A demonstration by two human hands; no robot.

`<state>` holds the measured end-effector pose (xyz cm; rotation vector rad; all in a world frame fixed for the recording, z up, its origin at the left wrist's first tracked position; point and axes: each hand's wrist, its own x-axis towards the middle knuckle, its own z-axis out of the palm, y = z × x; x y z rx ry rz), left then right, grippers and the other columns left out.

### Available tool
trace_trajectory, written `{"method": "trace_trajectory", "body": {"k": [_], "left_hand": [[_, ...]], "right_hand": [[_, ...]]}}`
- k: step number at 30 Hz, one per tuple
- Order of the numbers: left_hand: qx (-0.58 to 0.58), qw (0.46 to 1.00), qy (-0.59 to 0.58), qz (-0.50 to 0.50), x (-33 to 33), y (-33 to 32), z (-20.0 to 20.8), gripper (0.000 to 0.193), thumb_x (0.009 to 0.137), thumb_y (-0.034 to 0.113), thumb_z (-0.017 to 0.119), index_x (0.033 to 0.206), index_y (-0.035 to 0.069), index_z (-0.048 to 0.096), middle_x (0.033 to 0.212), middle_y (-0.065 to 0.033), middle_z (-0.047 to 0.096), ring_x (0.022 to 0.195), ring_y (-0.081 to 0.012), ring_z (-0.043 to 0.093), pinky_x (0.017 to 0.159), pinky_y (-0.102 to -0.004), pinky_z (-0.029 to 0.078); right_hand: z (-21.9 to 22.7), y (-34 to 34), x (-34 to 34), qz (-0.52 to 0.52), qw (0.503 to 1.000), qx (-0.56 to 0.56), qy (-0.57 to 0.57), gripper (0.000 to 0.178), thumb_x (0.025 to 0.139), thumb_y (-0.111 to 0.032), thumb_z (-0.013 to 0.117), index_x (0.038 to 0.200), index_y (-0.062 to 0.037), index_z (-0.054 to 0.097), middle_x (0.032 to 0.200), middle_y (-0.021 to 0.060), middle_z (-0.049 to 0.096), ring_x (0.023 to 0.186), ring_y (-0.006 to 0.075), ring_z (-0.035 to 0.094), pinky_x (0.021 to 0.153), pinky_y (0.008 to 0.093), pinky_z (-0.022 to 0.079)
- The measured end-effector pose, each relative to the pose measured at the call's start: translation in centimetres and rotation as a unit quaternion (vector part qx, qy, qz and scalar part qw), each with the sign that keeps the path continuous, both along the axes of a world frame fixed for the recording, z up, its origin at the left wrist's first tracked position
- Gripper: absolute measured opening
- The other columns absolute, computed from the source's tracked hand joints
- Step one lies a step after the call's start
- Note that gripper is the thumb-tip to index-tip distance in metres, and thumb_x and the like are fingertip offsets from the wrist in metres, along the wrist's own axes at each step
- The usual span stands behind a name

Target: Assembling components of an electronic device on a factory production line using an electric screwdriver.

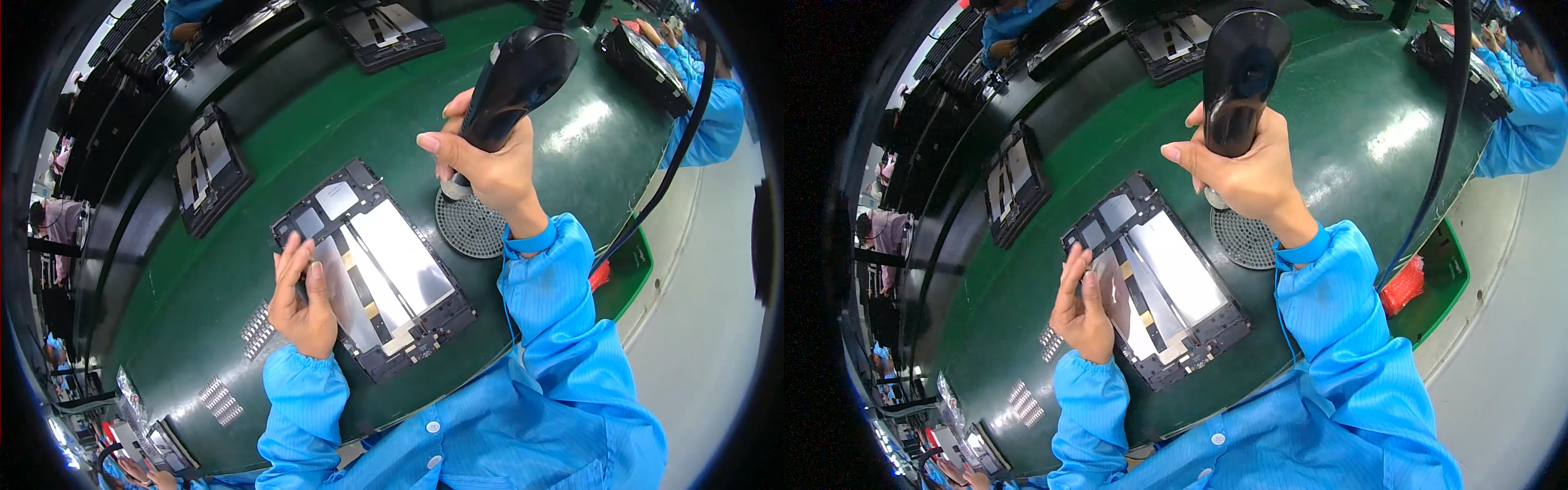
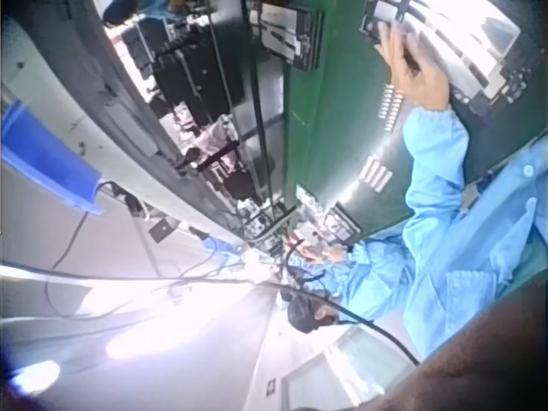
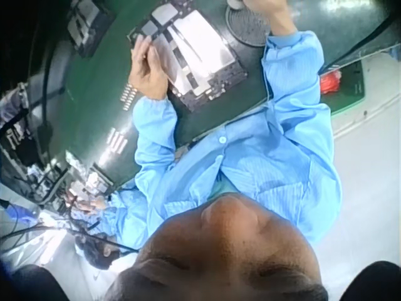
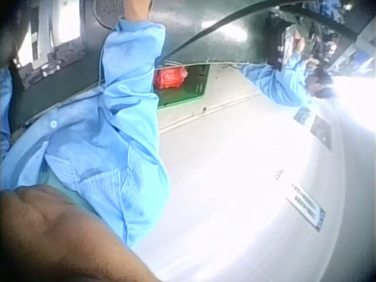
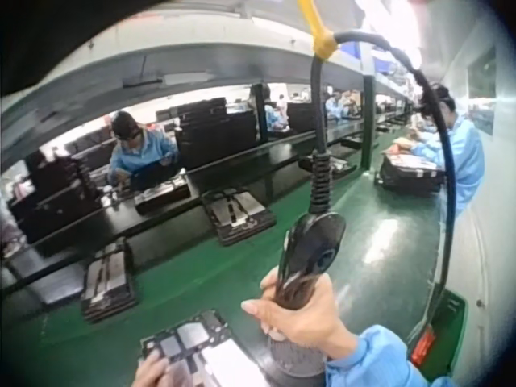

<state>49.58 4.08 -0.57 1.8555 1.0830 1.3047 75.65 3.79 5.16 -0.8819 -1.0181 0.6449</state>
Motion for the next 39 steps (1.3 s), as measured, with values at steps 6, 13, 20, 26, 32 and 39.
{"method": "trace_trajectory", "body": {"k": [6,13,20,26,32,39], "left_hand": [[0.037,0.999,0.030,0.018,-1.0,0.6,1.6,0.014,0.086,0.002,0.061,0.099,-0.003,0.063,0.091,-0.0121,0.069,0.085,-0.0204,0.067,0.101,-0.0441,0.037],[-0.141,0.986,-0.064,0.057,-1.9,-0.3,2.5,0.017,0.083,0.001,0.065,0.098,-0.007,0.061,0.093,-0.0151,0.069,0.088,-0.0203,0.066,0.083,-0.0297,0.051],[-0.046,0.998,-0.008,0.051,-2.4,-0.6,0.7,0.008,0.081,-0.003,0.067,0.088,-0.003,0.065,0.091,-0.0105,0.066,0.085,-0.0169,0.063,0.079,-0.0270,0.050],[-0.149,0.984,-0.029,0.095,-2.4,-0.9,0.4,0.010,0.080,-0.005,0.067,0.090,-0.004,0.064,0.089,-0.0083,0.063,0.082,-0.0145,0.062,0.074,-0.0252,0.051],[-0.229,0.970,-0.076,0.035,-2.6,0.0,0.2,0.011,0.083,-0.005,0.062,0.093,-0.008,0.063,0.088,-0.0131,0.064,0.078,-0.0190,0.065,0.072,-0.0274,0.053],[-0.361,0.927,-0.104,0.002,-1.5,-0.9,1.7,0.012,0.084,0.002,0.065,0.092,-0.006,0.063,0.079,-0.0096,0.067,0.067,-0.0131,0.064,0.061,-0.0219,0.050]], "right_hand": [[-0.6,0.5,-0.2,0.005,0.999,-0.017,-0.036,0.029,0.072,0.005,0.073,0.090,-0.0011,0.051,0.061,0.0057,0.061,0.048,0.0114,0.056,0.043,0.0227,0.043],[-0.8,0.4,0.2,0.007,1.000,-0.009,-0.013,0.027,0.073,-0.003,0.077,0.086,-0.0015,0.054,0.060,0.0027,0.059,0.047,0.0084,0.055,0.043,0.0211,0.043],[-1.1,0.6,1.2,-0.003,1.000,-0.002,-0.022,0.026,0.073,-0.003,0.077,0.086,-0.0016,0.054,0.060,0.0023,0.058,0.047,0.0081,0.055,0.042,0.0209,0.043],[-1.5,0.8,1.8,0.004,1.000,-0.016,-0.010,0.025,0.073,-0.002,0.076,0.086,-0.0018,0.054,0.060,0.0021,0.058,0.048,0.0081,0.055,0.043,0.0213,0.043],[-1.1,0.5,2.7,-0.047,0.996,-0.064,-0.030,0.024,0.074,-0.001,0.073,0.090,-0.0028,0.055,0.061,0.0023,0.058,0.049,0.0098,0.055,0.045,0.0222,0.043],[1.0,-0.4,0.4,0.047,0.997,0.060,0.029,0.032,0.075,0.002,0.070,0.100,-0.0032,0.051,0.064,0.0047,0.058,0.051,0.0124,0.056,0.049,0.0242,0.046]]}}
